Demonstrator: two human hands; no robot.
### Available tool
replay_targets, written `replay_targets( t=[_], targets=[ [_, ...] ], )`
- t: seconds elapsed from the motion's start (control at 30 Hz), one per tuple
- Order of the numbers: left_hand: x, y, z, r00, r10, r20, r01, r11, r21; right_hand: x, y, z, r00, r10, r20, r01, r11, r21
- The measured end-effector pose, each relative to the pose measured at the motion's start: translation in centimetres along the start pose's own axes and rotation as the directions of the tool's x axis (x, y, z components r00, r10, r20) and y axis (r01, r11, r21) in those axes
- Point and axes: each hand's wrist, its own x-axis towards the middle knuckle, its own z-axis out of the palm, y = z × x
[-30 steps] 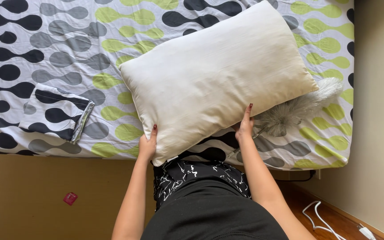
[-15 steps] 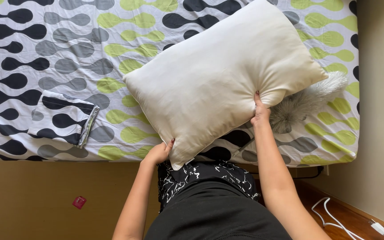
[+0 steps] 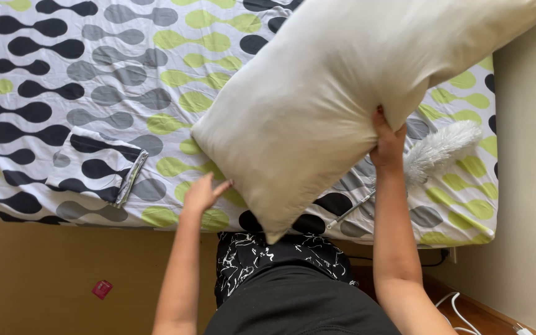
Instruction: The person uses a feather duster to clean a white pillow on a bed. They repeatedly brush the pillow surface, flip it over, and dust both sides before lifting the pillow and placing it against a wall.
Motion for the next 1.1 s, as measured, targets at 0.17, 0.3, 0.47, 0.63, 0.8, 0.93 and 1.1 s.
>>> replay_targets(
  t=[0.17,0.3,0.47,0.63,0.8,0.93,1.1],
  targets=[
    [5.5,-3.7,-3.6,0.885,0.230,-0.405,-0.335,0.918,-0.212,-1.7,-5.6,5.4,0.998,-0.020,0.061,0.006,0.976,0.219],
    [8.1,-2.6,-7.1,0.944,-0.009,-0.329,-0.320,0.220,-0.922,-5.8,-8.4,8.9,0.997,0.013,0.073,-0.034,0.953,0.302],
    [9.5,-1.0,-6.5,0.846,0.242,-0.475,-0.522,0.196,-0.830,-9.9,-11.5,12.6,0.984,-0.026,0.175,-0.030,0.949,0.313],
    [12.0,-4.6,-3.7,0.769,0.585,-0.258,-0.281,-0.054,-0.958,-13.1,-13.3,14.7,0.968,-0.065,0.242,-0.016,0.948,0.319],
    [7.9,-6.2,-5.9,0.891,0.385,-0.242,-0.335,0.197,-0.921,-13.9,-14.6,14.3,0.906,-0.241,0.348,0.335,0.910,-0.243],
    [5.6,-8.7,-10.8,0.873,0.304,-0.381,-0.471,0.328,-0.819,-14.3,-15.4,11.8,0.920,-0.215,0.327,0.278,0.948,-0.158],
    [-2.2,-9.0,-16.1,0.958,0.132,-0.254,-0.279,0.237,-0.930,-18.0,-12.2,10.4,0.946,-0.142,0.292,0.152,0.988,-0.011]
  ],
)
